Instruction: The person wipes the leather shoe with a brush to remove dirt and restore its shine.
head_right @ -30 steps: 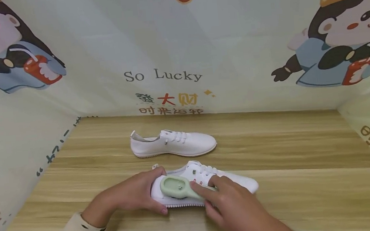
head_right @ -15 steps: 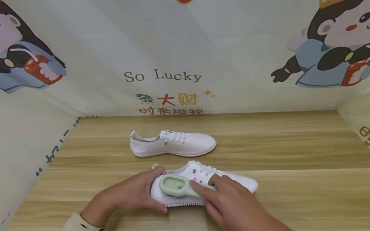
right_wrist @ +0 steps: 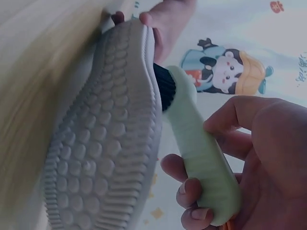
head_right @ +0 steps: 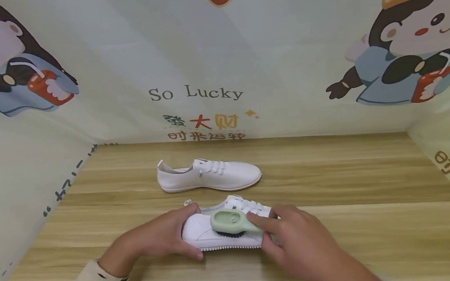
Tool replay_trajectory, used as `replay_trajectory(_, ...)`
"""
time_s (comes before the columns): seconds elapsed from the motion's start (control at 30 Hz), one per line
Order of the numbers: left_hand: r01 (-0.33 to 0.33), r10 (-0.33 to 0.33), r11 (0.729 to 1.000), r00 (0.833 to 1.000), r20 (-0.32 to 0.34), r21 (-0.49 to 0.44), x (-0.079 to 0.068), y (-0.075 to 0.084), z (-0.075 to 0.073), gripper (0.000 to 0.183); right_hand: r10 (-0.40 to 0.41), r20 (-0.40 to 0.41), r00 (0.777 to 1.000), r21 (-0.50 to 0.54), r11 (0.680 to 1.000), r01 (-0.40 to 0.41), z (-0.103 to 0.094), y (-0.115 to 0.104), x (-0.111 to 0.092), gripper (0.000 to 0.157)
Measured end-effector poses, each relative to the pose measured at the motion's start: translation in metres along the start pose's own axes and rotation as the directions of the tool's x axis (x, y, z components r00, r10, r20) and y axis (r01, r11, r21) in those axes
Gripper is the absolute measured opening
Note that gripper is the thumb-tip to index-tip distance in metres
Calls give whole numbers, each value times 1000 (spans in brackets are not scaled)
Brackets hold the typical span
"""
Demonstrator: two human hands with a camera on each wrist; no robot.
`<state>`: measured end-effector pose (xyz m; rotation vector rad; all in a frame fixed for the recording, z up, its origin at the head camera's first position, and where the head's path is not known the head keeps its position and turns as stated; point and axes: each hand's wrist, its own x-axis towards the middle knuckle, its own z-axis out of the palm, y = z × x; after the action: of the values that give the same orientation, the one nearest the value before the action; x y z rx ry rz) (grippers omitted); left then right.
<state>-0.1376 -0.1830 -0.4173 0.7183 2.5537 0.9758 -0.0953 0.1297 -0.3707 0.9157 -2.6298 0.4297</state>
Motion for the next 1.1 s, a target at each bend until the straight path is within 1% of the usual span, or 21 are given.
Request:
replay_trajectory(0.17,-5,5,1000,1000,1,1,0,0,0,63,58,70,996,44,997,-61,-8,5,0,44)
replay_trajectory(0.27,-7,7,1000,1000,2,9,0,0,0,63,60,104,993,69,995,-67,-11,8,1,43)
replay_trajectory(0.33,-8,8,1000,1000,-3,12,0,0,-1,63,38,120,992,82,995,-48,-11,9,2,42)
replay_trajectory(0.53,-7,7,1000,1000,10,-4,1,0,-1,63,-76,170,983,124,991,55,-5,10,3,41)
replay_trajectory(0.67,-7,7,1000,1000,6,11,0,0,-1,64,-95,172,980,116,990,76,1,6,3,43)
replay_trajectory(0.83,-12,12,1000,1000,8,10,0,-1,0,64,-106,171,980,68,993,96,6,1,2,47)
replay_trajectory(0.97,-13,13,1000,1000,-3,9,0,-1,0,64,-127,141,982,30,992,124,10,-2,2,53)
replay_trajectory(1.1,-14,14,1000,1000,1,-8,0,-1,0,63,-129,129,983,30,992,126,11,-3,1,54)
